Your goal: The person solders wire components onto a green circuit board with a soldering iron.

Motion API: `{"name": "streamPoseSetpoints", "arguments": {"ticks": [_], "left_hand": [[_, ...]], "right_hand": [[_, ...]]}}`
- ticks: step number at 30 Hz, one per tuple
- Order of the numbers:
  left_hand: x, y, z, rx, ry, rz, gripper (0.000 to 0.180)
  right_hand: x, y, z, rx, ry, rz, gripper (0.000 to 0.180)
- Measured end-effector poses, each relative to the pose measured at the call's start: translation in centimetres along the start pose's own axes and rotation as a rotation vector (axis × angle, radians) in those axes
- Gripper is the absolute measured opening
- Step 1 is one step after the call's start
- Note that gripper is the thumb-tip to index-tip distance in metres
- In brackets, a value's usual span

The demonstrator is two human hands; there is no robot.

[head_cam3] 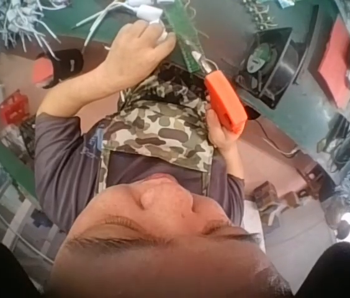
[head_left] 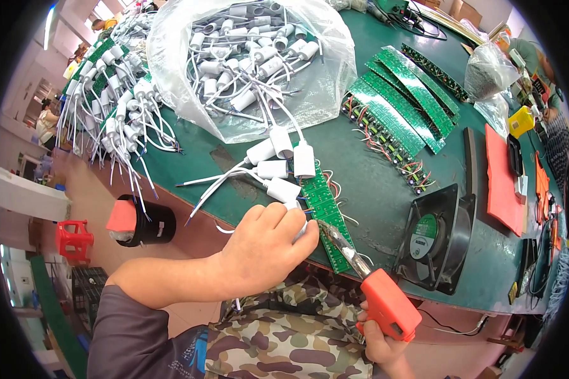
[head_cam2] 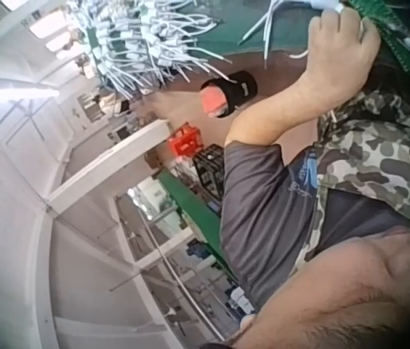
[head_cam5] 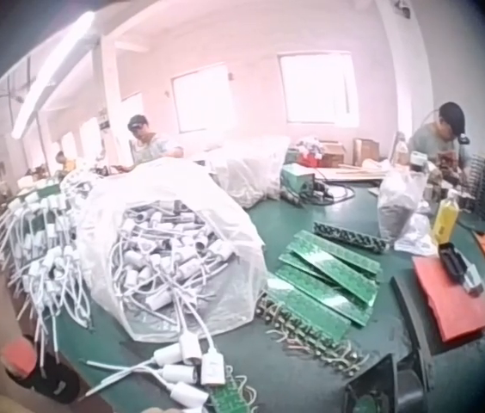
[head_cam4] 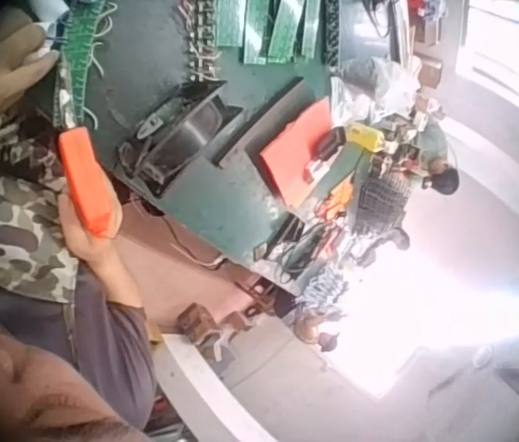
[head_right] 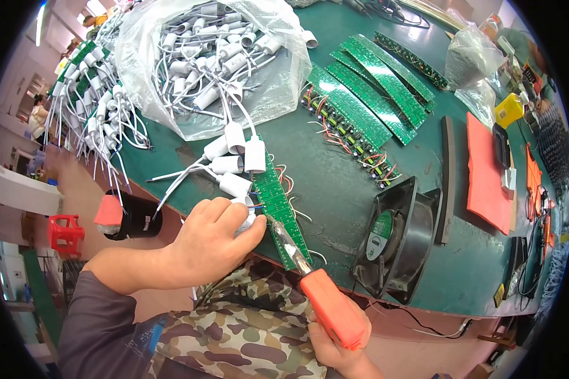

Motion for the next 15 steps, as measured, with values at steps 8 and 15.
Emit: {"name": "streamPoseSetpoints", "arguments": {"ticks": [8, 15], "left_hand": [[0.0, -0.1, -0.1, 0.003, -0.01, -0.009, 0.037], [0.1, -0.1, 0.0, -0.011, -0.005, -0.016, 0.037]], "right_hand": [[-0.8, -0.4, 0.9, 0.077, -0.151, -0.066, 0.034], [-1.3, -0.4, 0.6, 0.126, -0.203, -0.073, 0.033]]}}
Point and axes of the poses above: each hand's wrist, its own z-axis away from the middle knuckle, its own y-axis out of the back of the hand, x = y × z, the point moved 2 cm from there along -z, towards the middle knuckle, and after that the axes turned 1 degree about y, right-handed, at the moved point
